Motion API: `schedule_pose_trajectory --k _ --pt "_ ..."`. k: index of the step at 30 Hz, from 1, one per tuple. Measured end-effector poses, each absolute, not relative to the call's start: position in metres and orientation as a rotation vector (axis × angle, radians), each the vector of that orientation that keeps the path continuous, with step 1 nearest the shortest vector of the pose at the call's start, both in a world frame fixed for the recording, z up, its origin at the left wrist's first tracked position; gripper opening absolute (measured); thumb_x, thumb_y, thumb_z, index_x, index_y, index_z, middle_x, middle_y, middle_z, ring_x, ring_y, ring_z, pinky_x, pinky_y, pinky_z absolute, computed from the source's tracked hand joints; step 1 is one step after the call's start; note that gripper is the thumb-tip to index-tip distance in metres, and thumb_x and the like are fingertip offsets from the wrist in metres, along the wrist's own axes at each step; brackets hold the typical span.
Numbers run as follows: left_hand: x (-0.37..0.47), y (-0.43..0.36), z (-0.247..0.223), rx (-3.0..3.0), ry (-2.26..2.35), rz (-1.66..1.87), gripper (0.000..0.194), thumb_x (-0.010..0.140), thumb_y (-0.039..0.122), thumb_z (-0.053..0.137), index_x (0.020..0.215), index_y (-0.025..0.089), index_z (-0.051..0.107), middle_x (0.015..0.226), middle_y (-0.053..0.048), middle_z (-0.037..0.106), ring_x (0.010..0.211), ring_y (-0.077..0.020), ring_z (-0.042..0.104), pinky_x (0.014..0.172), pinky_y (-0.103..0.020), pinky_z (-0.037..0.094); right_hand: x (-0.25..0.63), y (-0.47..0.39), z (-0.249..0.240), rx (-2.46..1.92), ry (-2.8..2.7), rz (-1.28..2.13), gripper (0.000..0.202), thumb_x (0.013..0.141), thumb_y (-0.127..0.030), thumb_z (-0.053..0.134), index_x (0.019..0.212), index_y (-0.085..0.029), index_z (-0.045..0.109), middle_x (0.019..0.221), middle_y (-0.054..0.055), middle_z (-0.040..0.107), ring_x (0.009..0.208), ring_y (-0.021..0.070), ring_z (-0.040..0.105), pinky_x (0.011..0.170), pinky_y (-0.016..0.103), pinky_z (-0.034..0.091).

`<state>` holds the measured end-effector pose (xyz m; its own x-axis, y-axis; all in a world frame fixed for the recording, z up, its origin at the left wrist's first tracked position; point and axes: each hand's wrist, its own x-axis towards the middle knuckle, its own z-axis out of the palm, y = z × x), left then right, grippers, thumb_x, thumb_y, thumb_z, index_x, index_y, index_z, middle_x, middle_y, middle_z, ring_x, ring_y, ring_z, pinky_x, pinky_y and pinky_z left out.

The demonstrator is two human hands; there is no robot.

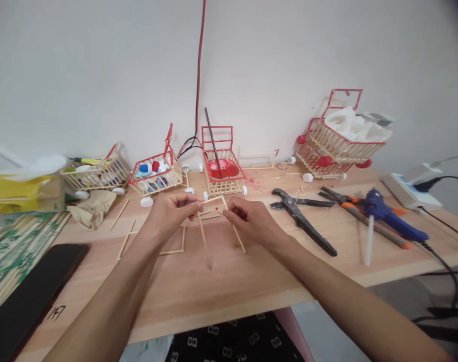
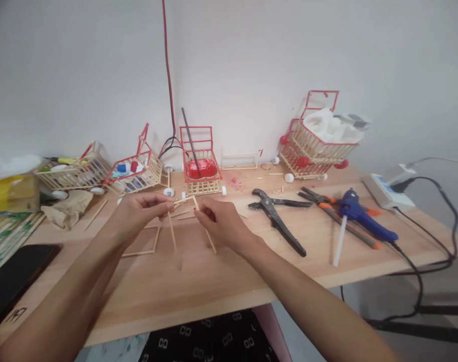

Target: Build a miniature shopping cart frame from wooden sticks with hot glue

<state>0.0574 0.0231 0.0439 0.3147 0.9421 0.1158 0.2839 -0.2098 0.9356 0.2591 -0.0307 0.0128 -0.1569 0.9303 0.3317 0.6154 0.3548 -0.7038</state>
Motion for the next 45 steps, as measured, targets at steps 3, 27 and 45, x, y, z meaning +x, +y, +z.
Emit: schedule_pose_trajectory --k 3,27,45 --pt "0.0572 0.023 0.0439 1.699 1.117 0.932 0.012 0.069 0.026 0.07 0.074 0.016 0.073 0.06 0.0 0.064 0.052 -0.0094 0.052 0.052 -0.021 0.041 0.2588 -0.0312 0.013 -1.359 -1.867 0.548 0.024 0.088 -0.028 0.051 0.067 -0.019 0.043 0.057 -0.006 0.04 0.054 0.0088 0.035 0.054 0.022 0.027" --pt "0.0552 0.0232 0.0433 1.731 1.113 0.912 0.012 0.07 0.027 0.069 0.074 0.016 0.073 0.061 -0.001 0.065 0.052 -0.0101 0.053 0.052 -0.021 0.041 0.2583 -0.0295 0.0093 -1.361 -1.863 0.559 0.023 0.088 -0.028 0.05 0.067 -0.019 0.045 0.057 -0.005 0.042 0.054 0.0091 0.036 0.053 0.022 0.028" --pt "0.0544 0.0237 0.0439 1.742 1.114 0.898 0.012 0.07 0.027 0.069 0.073 0.016 0.073 0.061 0.0 0.064 0.053 -0.0096 0.053 0.053 -0.021 0.041 0.2572 -0.0303 0.0109 -1.369 -1.861 0.564 0.023 0.087 -0.028 0.05 0.067 -0.019 0.044 0.057 -0.005 0.04 0.053 0.0087 0.035 0.053 0.022 0.027"
